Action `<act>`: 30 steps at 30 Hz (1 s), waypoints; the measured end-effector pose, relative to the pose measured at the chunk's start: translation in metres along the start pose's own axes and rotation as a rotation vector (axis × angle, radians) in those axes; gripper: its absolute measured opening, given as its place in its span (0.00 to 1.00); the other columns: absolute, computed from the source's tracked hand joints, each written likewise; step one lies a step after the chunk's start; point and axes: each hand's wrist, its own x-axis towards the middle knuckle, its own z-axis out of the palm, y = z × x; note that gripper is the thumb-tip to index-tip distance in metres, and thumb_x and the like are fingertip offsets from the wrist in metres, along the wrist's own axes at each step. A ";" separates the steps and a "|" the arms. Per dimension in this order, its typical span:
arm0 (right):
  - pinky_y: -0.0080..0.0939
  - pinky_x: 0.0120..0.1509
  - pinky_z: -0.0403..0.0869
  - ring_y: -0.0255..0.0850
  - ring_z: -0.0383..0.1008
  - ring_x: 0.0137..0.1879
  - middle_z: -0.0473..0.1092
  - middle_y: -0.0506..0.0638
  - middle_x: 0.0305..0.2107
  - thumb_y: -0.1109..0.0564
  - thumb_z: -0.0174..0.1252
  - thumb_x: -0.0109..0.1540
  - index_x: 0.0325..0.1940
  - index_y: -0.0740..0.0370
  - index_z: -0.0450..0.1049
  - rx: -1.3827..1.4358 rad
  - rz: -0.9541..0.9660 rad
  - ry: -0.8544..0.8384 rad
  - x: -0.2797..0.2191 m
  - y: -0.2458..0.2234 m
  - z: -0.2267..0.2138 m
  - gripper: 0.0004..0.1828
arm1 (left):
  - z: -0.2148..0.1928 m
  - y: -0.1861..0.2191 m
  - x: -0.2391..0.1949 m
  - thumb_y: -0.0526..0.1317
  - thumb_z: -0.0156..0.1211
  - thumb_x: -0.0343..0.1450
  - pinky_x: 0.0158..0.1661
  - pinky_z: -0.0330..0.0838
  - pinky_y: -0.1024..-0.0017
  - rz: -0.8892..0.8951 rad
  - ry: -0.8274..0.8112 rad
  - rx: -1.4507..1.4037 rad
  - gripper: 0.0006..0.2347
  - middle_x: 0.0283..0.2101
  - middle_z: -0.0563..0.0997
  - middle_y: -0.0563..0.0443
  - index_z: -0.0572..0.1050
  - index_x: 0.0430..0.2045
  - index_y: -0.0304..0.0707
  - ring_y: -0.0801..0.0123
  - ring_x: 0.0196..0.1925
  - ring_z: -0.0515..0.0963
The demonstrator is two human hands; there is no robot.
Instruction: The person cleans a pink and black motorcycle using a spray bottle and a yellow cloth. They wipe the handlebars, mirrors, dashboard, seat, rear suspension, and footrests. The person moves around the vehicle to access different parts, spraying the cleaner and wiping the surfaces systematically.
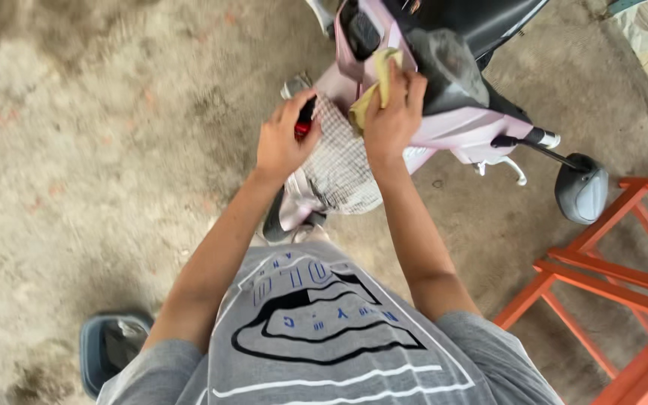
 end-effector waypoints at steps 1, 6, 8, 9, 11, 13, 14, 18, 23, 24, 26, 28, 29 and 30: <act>0.51 0.62 0.75 0.56 0.73 0.58 0.67 0.58 0.54 0.63 0.62 0.62 0.67 0.58 0.71 -0.039 0.017 0.011 0.013 -0.002 0.012 0.28 | 0.001 -0.003 0.012 0.37 0.66 0.72 0.46 0.80 0.58 0.037 0.003 -0.011 0.21 0.52 0.81 0.41 0.69 0.60 0.45 0.46 0.49 0.83; 0.55 0.61 0.72 0.62 0.70 0.58 0.68 0.64 0.53 0.63 0.62 0.56 0.62 0.64 0.73 -0.175 -0.038 -0.113 -0.026 -0.032 0.047 0.28 | -0.002 -0.019 0.056 0.37 0.65 0.74 0.42 0.80 0.59 0.116 -0.134 -0.123 0.18 0.49 0.81 0.42 0.70 0.59 0.45 0.48 0.44 0.84; 0.53 0.59 0.74 0.59 0.74 0.56 0.70 0.61 0.50 0.64 0.63 0.58 0.59 0.63 0.75 -0.038 0.165 -0.196 -0.047 -0.057 0.060 0.24 | -0.011 -0.031 0.075 0.37 0.64 0.74 0.43 0.80 0.59 0.247 -0.182 -0.202 0.18 0.49 0.80 0.43 0.69 0.59 0.44 0.47 0.45 0.84; 0.52 0.55 0.76 0.57 0.76 0.51 0.72 0.60 0.48 0.63 0.64 0.59 0.58 0.62 0.77 0.093 0.372 -0.244 -0.056 -0.069 0.066 0.22 | -0.014 -0.041 0.085 0.37 0.64 0.74 0.41 0.79 0.59 0.251 -0.244 -0.224 0.18 0.46 0.80 0.43 0.70 0.59 0.44 0.49 0.42 0.84; 0.48 0.55 0.77 0.51 0.77 0.51 0.72 0.58 0.47 0.62 0.64 0.63 0.59 0.65 0.76 0.112 0.491 -0.108 -0.062 -0.090 0.068 0.20 | -0.024 -0.063 0.102 0.37 0.64 0.74 0.38 0.78 0.60 0.256 -0.365 -0.253 0.17 0.41 0.80 0.45 0.72 0.58 0.43 0.52 0.37 0.83; 0.45 0.55 0.77 0.46 0.78 0.49 0.73 0.56 0.46 0.60 0.64 0.65 0.59 0.66 0.76 0.147 0.652 -0.003 -0.060 -0.112 0.064 0.18 | -0.028 -0.076 0.117 0.37 0.64 0.74 0.37 0.79 0.63 0.275 -0.421 -0.307 0.16 0.41 0.81 0.45 0.72 0.57 0.43 0.55 0.37 0.84; 0.43 0.54 0.77 0.43 0.77 0.49 0.75 0.55 0.45 0.59 0.64 0.66 0.59 0.67 0.75 0.184 0.742 0.044 -0.054 -0.120 0.064 0.18 | -0.027 -0.080 0.125 0.37 0.64 0.74 0.37 0.79 0.64 0.292 -0.434 -0.331 0.16 0.42 0.81 0.45 0.73 0.57 0.43 0.56 0.37 0.84; 0.39 0.54 0.77 0.38 0.76 0.49 0.76 0.53 0.44 0.58 0.64 0.64 0.59 0.66 0.72 0.385 0.974 0.274 -0.029 -0.151 0.055 0.20 | -0.036 -0.064 0.137 0.36 0.64 0.74 0.39 0.78 0.62 0.386 -0.479 -0.464 0.17 0.43 0.80 0.43 0.71 0.58 0.41 0.52 0.40 0.83; 0.40 0.58 0.76 0.40 0.76 0.53 0.74 0.54 0.49 0.64 0.64 0.60 0.65 0.68 0.67 0.831 1.059 0.459 -0.020 -0.163 0.046 0.28 | -0.045 -0.052 0.143 0.36 0.63 0.75 0.41 0.79 0.63 0.456 -0.509 -0.543 0.16 0.45 0.81 0.42 0.71 0.59 0.40 0.53 0.42 0.83; 0.40 0.59 0.76 0.41 0.75 0.55 0.73 0.54 0.50 0.66 0.64 0.60 0.65 0.69 0.67 0.962 1.048 0.521 -0.020 -0.163 0.044 0.29 | -0.044 -0.051 0.145 0.36 0.63 0.75 0.41 0.79 0.63 0.471 -0.518 -0.544 0.17 0.45 0.81 0.42 0.71 0.59 0.39 0.53 0.42 0.84; 0.39 0.63 0.75 0.39 0.74 0.58 0.72 0.52 0.53 0.66 0.63 0.59 0.67 0.67 0.65 0.975 0.973 0.521 -0.022 -0.163 0.034 0.32 | -0.042 -0.051 0.144 0.36 0.63 0.75 0.42 0.79 0.64 0.496 -0.532 -0.541 0.17 0.45 0.81 0.41 0.70 0.58 0.38 0.54 0.42 0.84; 0.39 0.64 0.75 0.39 0.74 0.58 0.72 0.52 0.53 0.67 0.62 0.59 0.68 0.66 0.64 0.965 0.924 0.490 -0.025 -0.165 0.022 0.33 | -0.046 -0.052 0.137 0.36 0.64 0.75 0.40 0.79 0.64 0.478 -0.566 -0.522 0.17 0.44 0.81 0.42 0.71 0.58 0.38 0.55 0.41 0.84; 0.39 0.63 0.75 0.39 0.74 0.57 0.72 0.52 0.52 0.67 0.63 0.59 0.68 0.66 0.64 0.947 0.911 0.463 -0.026 -0.164 0.016 0.33 | -0.045 -0.052 0.135 0.36 0.65 0.74 0.40 0.79 0.64 0.471 -0.578 -0.513 0.17 0.43 0.81 0.43 0.71 0.58 0.38 0.55 0.40 0.85; 0.40 0.62 0.76 0.39 0.74 0.56 0.72 0.52 0.51 0.67 0.63 0.59 0.68 0.66 0.64 0.935 0.908 0.429 -0.031 -0.166 0.012 0.33 | -0.045 -0.053 0.131 0.36 0.64 0.75 0.40 0.80 0.65 0.488 -0.588 -0.524 0.18 0.45 0.81 0.42 0.70 0.59 0.38 0.56 0.41 0.85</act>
